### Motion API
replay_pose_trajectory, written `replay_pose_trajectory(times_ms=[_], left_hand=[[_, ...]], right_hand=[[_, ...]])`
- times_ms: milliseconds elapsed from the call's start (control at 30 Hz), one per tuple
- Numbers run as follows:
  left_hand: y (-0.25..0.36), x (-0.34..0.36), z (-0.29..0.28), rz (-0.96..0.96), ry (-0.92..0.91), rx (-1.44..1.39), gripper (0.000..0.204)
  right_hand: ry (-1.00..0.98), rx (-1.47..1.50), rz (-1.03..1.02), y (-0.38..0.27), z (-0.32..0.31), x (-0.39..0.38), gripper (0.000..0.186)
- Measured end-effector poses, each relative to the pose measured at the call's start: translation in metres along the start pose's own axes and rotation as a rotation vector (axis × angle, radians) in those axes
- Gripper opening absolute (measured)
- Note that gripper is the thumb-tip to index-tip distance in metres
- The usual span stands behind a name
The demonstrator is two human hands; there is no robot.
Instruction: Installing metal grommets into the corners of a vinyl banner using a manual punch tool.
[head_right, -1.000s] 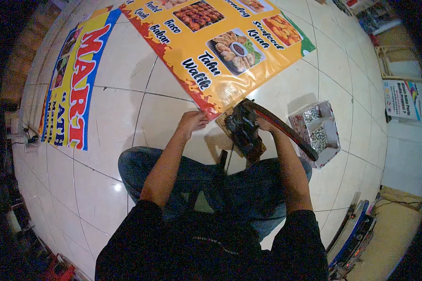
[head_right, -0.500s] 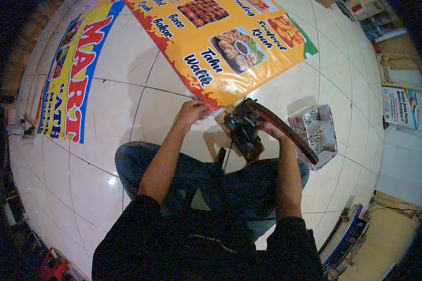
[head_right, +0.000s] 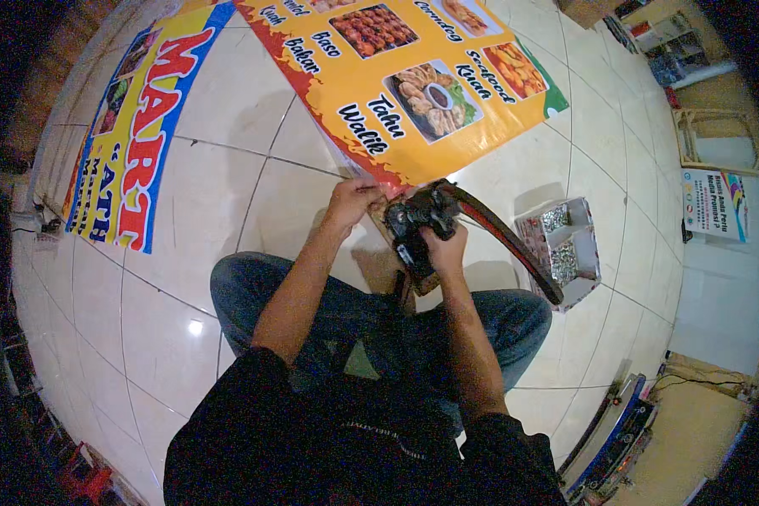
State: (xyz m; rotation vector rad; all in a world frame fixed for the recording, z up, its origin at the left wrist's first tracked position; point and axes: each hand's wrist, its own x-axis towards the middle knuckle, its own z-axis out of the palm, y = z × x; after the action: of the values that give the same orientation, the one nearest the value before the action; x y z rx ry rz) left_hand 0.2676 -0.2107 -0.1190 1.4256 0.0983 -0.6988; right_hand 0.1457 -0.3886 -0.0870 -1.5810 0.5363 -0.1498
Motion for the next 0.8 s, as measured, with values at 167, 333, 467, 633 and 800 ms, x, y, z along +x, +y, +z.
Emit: replay_pose_trajectory(times_ms=[167, 333, 467, 633, 800], left_hand=[[-0.006, -0.001, -0.006, 0.004, 0.057, 0.016, 0.019], [-0.016, -0.004, -0.010, 0.015, 0.110, -0.116, 0.018], [-0.024, -0.004, -0.010, 0.016, 0.073, -0.127, 0.018], [-0.032, -0.008, -0.009, -0.080, 0.044, -0.035, 0.014], [-0.034, -0.013, -0.005, -0.160, 0.079, -0.149, 0.012]], right_hand=[[-0.009, -0.135, -0.043, -0.008, 0.048, 0.014, 0.022], [-0.208, -0.172, 0.004, -0.016, 0.044, 0.019, 0.030], [-0.587, -0.250, -0.052, -0.013, -0.014, 0.031, 0.058], [0.044, -0.533, -0.171, 0.018, -0.174, 0.077, 0.056], [0.316, -1.226, -0.003, 0.070, -0.306, 0.108, 0.025]])
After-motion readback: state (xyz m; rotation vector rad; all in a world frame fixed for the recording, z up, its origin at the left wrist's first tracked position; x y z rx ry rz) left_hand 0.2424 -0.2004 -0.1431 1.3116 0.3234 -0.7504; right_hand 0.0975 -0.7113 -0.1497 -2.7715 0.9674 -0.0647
